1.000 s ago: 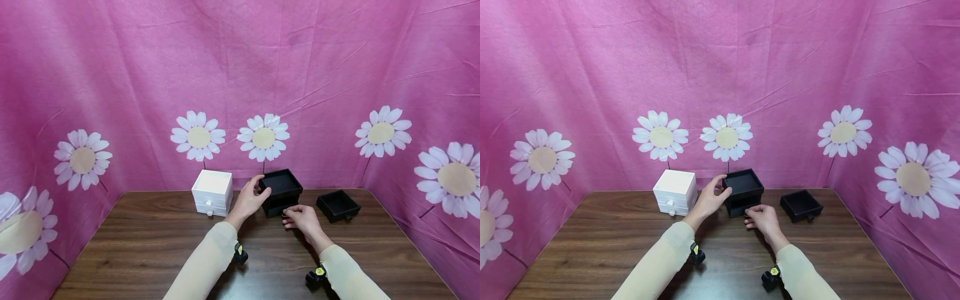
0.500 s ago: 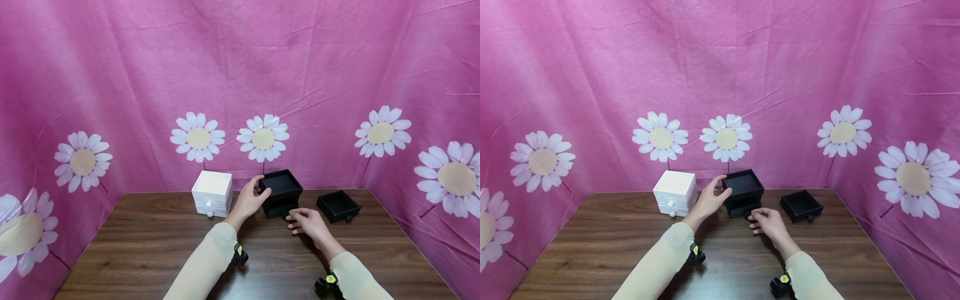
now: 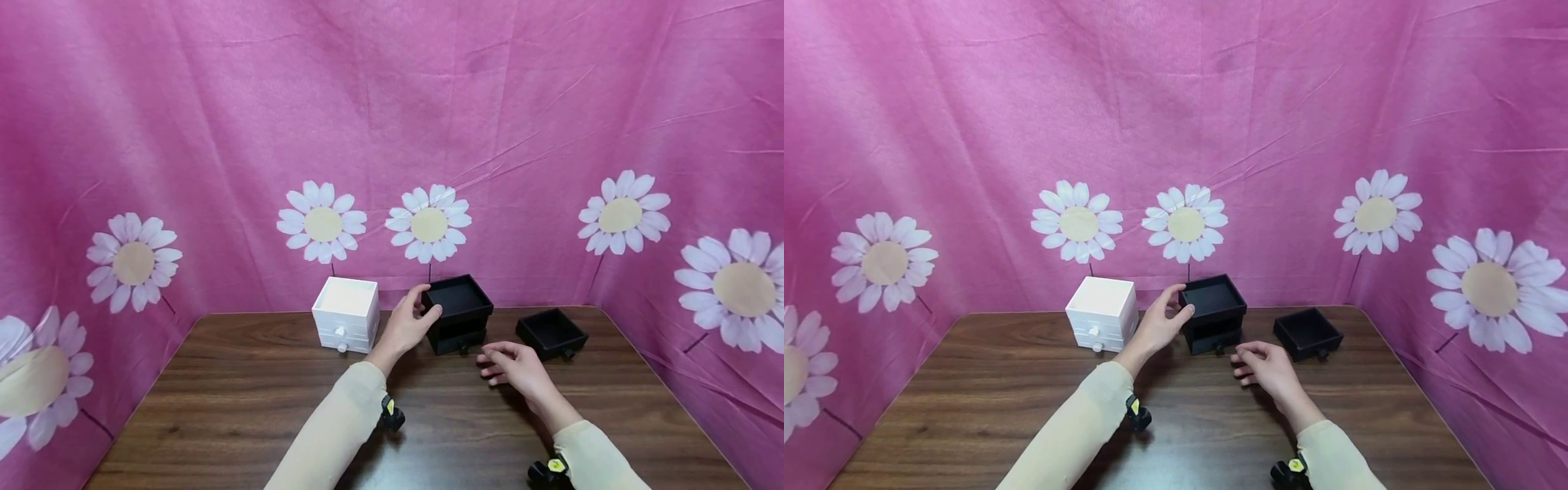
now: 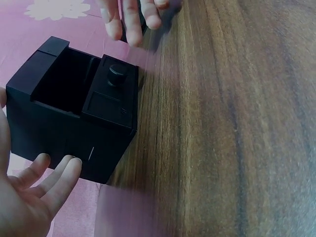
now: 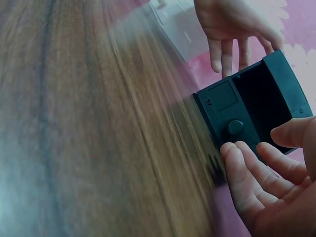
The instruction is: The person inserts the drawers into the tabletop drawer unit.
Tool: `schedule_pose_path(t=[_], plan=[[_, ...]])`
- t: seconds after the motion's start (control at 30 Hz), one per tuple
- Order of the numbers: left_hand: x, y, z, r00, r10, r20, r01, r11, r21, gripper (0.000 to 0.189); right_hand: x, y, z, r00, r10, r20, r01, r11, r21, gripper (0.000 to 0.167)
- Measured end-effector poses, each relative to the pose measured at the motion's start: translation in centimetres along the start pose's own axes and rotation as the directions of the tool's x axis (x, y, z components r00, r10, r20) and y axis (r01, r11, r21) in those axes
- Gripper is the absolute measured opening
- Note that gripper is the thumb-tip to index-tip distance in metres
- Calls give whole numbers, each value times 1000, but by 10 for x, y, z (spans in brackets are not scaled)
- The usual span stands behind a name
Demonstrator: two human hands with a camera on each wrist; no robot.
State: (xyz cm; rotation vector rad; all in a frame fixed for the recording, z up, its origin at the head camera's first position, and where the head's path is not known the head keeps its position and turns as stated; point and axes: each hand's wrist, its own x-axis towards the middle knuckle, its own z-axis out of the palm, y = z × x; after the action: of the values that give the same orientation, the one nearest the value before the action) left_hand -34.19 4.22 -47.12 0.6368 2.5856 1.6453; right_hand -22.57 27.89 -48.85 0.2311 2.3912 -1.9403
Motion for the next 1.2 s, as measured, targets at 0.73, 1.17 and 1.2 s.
schedule_pose_path(t=[0.73, 1.17, 1.2], plan=[[0, 3, -3, 1000, -11, 0, 11, 1000, -17, 58, -16, -2, -31, 994, -81, -68, 78, 996, -53, 35], [-1, 0, 0, 1000, 21, -14, -21, 1000, 6, 57, -27, 4, -44, 992, -71, -100, 67, 997, -41, 31], [-1, 0, 1, 1000, 20, -14, -20, 1000, 5, 57, -28, 5, -45, 992, -74, -99, 71, 997, -43, 30]])
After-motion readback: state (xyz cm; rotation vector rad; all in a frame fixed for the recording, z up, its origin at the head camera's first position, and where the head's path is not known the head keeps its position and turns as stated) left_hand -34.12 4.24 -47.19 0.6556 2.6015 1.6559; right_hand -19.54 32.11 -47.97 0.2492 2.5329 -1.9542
